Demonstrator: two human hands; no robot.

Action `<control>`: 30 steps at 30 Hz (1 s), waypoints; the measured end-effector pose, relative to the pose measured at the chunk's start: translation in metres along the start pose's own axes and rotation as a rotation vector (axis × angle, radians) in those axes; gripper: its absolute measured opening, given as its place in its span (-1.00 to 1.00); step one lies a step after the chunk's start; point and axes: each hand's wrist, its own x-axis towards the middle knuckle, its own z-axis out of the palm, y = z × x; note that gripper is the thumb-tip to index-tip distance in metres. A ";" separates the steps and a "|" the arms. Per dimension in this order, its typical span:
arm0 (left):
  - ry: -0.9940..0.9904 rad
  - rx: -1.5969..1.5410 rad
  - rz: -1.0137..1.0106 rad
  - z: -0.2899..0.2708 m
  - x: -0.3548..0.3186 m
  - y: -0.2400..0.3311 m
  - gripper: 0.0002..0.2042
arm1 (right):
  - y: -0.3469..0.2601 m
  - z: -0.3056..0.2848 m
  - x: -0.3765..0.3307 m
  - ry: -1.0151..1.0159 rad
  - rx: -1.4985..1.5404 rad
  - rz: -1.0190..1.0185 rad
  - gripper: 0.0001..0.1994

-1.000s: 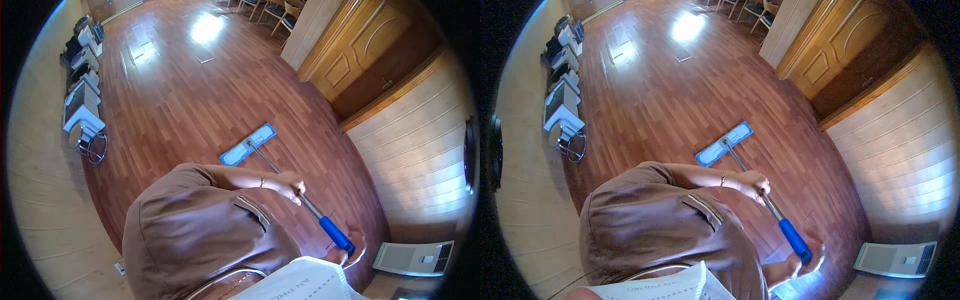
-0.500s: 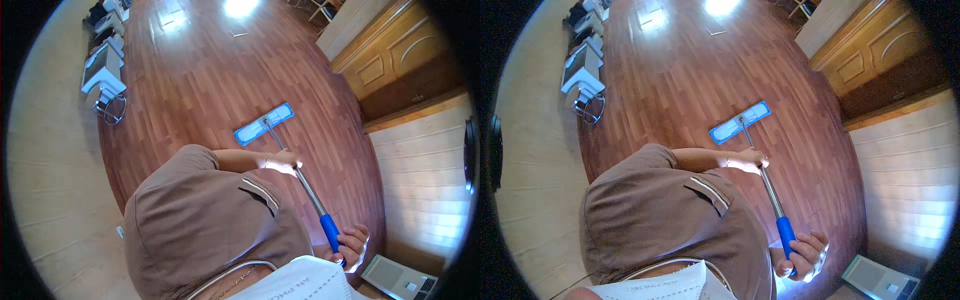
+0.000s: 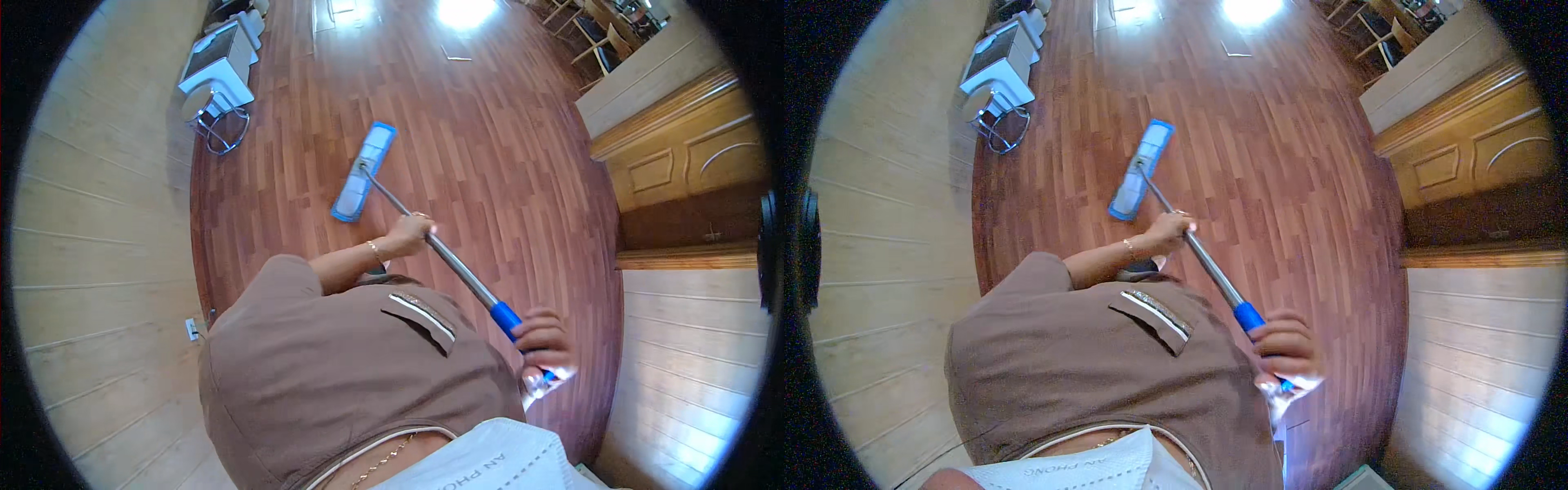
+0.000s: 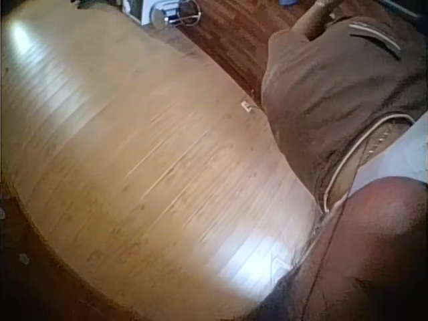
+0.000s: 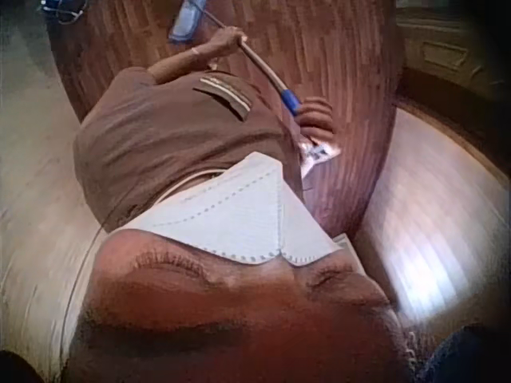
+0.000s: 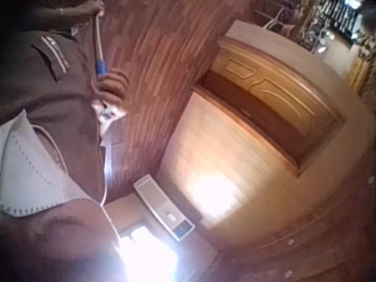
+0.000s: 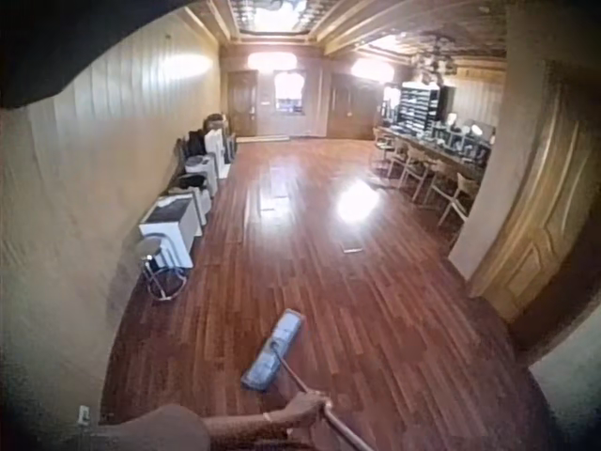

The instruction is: Mop the wooden floor of a large hall or dining room.

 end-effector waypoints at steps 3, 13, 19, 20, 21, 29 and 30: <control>0.050 0.024 -0.182 -0.043 -0.025 -0.027 -0.83 | 0.045 0.022 0.014 -0.230 0.309 0.076 -0.78; 0.201 0.114 -0.371 -0.049 -0.108 -0.160 -0.81 | 0.118 0.100 -0.003 -0.354 0.701 0.612 -0.90; 0.210 0.141 -0.333 -0.053 -0.092 -0.176 -0.88 | 0.120 0.093 0.015 -0.304 0.712 0.713 -0.93; 0.196 0.160 -0.331 -0.053 -0.082 -0.169 -0.94 | 0.118 0.087 0.019 -0.284 0.684 0.703 -0.94; 0.186 0.159 -0.315 -0.055 -0.071 -0.159 -0.94 | 0.117 0.080 0.021 -0.267 0.676 0.703 -0.94; -0.110 -0.062 -0.014 -0.032 0.040 -0.043 -0.88 | 0.058 0.005 0.004 0.192 0.352 0.394 -0.92; -0.135 -0.076 0.065 -0.027 0.049 -0.024 -0.86 | 0.045 -0.004 -0.001 0.215 0.245 0.390 -0.92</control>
